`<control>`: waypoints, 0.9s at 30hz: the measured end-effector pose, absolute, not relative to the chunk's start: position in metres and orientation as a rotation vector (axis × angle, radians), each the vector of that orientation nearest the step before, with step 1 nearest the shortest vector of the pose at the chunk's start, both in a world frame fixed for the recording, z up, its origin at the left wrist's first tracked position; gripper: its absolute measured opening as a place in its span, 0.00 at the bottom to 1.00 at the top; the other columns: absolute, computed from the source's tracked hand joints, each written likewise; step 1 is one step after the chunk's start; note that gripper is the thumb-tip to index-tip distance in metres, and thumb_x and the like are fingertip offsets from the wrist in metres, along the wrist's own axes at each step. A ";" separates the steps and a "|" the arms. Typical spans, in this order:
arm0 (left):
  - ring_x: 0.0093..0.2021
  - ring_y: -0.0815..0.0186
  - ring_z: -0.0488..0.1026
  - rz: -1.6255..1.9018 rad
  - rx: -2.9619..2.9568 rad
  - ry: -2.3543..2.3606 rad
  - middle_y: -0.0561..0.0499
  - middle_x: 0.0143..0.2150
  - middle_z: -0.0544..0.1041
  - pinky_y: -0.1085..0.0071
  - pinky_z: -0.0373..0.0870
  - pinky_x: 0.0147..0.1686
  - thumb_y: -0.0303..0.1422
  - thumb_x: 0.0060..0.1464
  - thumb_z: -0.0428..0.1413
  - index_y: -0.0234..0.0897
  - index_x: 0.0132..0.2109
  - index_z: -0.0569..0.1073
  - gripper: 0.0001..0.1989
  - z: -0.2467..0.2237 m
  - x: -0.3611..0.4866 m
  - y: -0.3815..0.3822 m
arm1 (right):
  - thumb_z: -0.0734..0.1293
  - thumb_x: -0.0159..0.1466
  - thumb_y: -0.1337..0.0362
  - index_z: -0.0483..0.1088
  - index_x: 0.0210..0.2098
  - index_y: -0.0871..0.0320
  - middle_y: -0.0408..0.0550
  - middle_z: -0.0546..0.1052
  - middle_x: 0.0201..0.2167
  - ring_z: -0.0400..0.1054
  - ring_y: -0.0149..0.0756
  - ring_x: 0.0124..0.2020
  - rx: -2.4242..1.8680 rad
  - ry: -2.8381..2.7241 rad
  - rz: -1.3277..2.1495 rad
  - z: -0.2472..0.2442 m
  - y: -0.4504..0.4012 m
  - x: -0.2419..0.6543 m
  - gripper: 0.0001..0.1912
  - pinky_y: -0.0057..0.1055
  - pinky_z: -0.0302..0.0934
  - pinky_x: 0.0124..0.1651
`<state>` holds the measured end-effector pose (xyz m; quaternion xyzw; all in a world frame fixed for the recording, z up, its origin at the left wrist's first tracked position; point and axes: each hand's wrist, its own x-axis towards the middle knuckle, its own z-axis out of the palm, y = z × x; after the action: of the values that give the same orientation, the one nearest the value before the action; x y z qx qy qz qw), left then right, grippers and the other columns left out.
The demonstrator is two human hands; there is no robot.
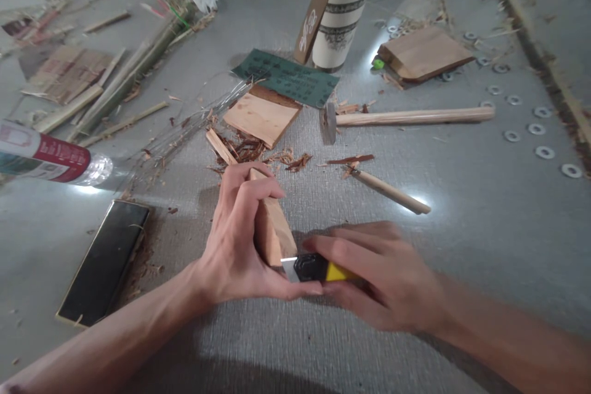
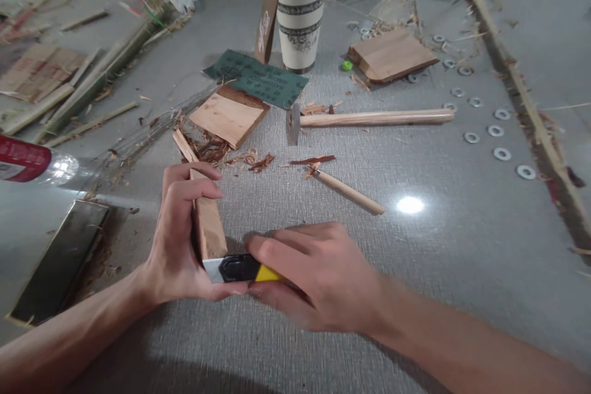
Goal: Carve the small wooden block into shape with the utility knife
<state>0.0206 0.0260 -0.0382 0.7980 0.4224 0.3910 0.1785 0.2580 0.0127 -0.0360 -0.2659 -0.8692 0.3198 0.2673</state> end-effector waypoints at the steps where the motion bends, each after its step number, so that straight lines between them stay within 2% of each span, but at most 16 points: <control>1: 0.55 0.48 0.65 1.103 2.258 1.192 0.42 0.52 0.64 0.45 0.70 0.53 0.64 0.39 0.68 0.44 0.54 0.62 0.44 -0.038 0.021 0.026 | 0.61 0.77 0.56 0.66 0.54 0.57 0.43 0.76 0.34 0.70 0.33 0.29 -0.717 -2.353 0.865 -0.036 0.013 0.258 0.14 0.32 0.61 0.33; 13: 0.55 0.47 0.65 1.072 2.294 1.178 0.42 0.52 0.63 0.46 0.69 0.51 0.63 0.42 0.66 0.45 0.53 0.62 0.41 -0.036 0.020 0.027 | 0.59 0.78 0.54 0.67 0.54 0.58 0.43 0.76 0.33 0.69 0.33 0.29 -0.718 -2.375 0.901 -0.033 0.013 0.257 0.15 0.33 0.59 0.32; 19: 0.52 0.50 0.64 1.069 2.257 1.174 0.45 0.48 0.62 0.48 0.69 0.48 0.52 0.52 0.62 0.44 0.50 0.62 0.27 -0.034 0.017 0.025 | 0.60 0.77 0.57 0.67 0.53 0.57 0.45 0.79 0.36 0.73 0.33 0.31 -0.834 -2.361 0.825 -0.033 0.012 0.259 0.12 0.32 0.61 0.33; 21: 0.52 0.50 0.64 1.058 2.253 1.159 0.45 0.48 0.61 0.49 0.69 0.48 0.53 0.52 0.62 0.44 0.51 0.62 0.28 -0.034 0.017 0.024 | 0.60 0.77 0.57 0.67 0.53 0.57 0.45 0.79 0.36 0.73 0.33 0.31 -0.814 -2.362 0.810 -0.033 0.012 0.259 0.12 0.32 0.62 0.33; 27: 0.53 0.49 0.64 1.052 2.260 1.123 0.43 0.51 0.62 0.49 0.68 0.50 0.60 0.43 0.67 0.44 0.53 0.62 0.40 -0.033 0.020 0.026 | 0.58 0.78 0.56 0.65 0.54 0.57 0.43 0.76 0.33 0.69 0.35 0.29 -0.692 -2.398 0.817 -0.035 0.013 0.257 0.13 0.35 0.60 0.31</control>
<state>0.0198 0.0257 -0.0334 0.8094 0.4023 0.3769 0.2023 0.2575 0.0132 -0.0347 -0.2549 -0.8829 0.3008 0.2550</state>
